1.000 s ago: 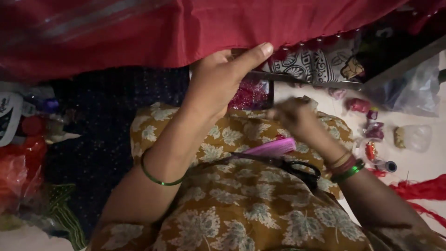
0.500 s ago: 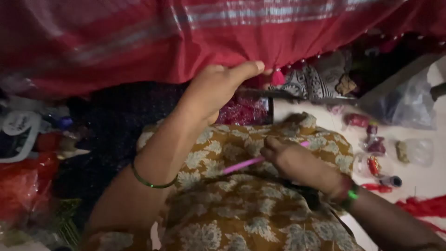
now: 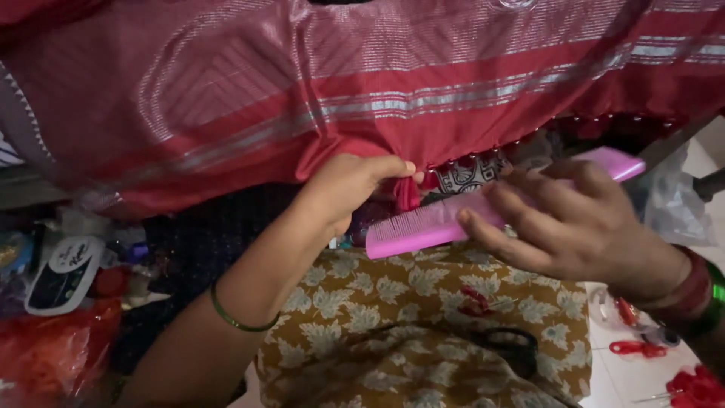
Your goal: Adding decorative beads and tassels to the edge of a red cloth using a needle, thread, and scissors.
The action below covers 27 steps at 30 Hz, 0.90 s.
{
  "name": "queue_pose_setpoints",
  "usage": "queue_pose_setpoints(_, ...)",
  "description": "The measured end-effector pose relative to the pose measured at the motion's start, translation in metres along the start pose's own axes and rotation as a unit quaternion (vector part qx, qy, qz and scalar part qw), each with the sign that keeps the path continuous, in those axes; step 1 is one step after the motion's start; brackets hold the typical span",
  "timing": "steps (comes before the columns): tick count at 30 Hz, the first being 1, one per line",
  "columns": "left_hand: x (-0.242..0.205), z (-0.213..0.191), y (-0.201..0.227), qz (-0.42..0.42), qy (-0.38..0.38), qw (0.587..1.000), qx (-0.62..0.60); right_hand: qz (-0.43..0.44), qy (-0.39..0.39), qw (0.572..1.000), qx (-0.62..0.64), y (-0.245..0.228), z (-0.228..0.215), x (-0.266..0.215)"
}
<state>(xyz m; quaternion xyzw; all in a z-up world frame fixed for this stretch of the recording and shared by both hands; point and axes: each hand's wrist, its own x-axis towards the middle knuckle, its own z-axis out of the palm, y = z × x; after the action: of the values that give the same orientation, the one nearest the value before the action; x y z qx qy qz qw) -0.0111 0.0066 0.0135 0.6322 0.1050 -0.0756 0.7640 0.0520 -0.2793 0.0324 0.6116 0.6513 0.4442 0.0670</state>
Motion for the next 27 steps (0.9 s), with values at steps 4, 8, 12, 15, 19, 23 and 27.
queue_pose_setpoints(4, 0.000, 0.005, 0.001, -0.029, 0.023, 0.999, 0.008, 0.031, -0.029, 0.997, -0.068, -0.001, 0.000, 0.003)
queue_pose_setpoints(8, 0.001, -0.001, -0.002, -0.001, 0.007, 1.000, 0.021, -0.012, -0.031, 0.999, -0.022, -0.011, 0.010, -0.011)
queue_pose_setpoints(12, 0.001, 0.000, -0.004, 0.002, -0.009, 1.000, 0.000, -0.012, 0.021, 0.999, -0.045, -0.006, 0.003, -0.007)
queue_pose_setpoints(15, 0.002, 0.007, -0.005, -0.017, 0.013, 1.000, 0.011, 0.065, -0.053, 0.995, -0.051, -0.003, -0.006, 0.002)
queue_pose_setpoints(19, 0.004, 0.005, -0.008, 0.008, 0.034, 0.998, 0.058, 0.121, -0.151, 0.978, 0.083, -0.005, -0.008, -0.004)
queue_pose_setpoints(23, 0.011, 0.001, -0.017, 0.022, -0.017, 0.999, 0.016, 0.033, -0.055, 0.996, 0.057, -0.021, -0.005, -0.013)
queue_pose_setpoints(27, 0.012, 0.006, -0.020, 0.005, -0.028, 0.999, -0.039, -0.019, 0.027, 0.997, 0.070, -0.071, -0.007, -0.018)
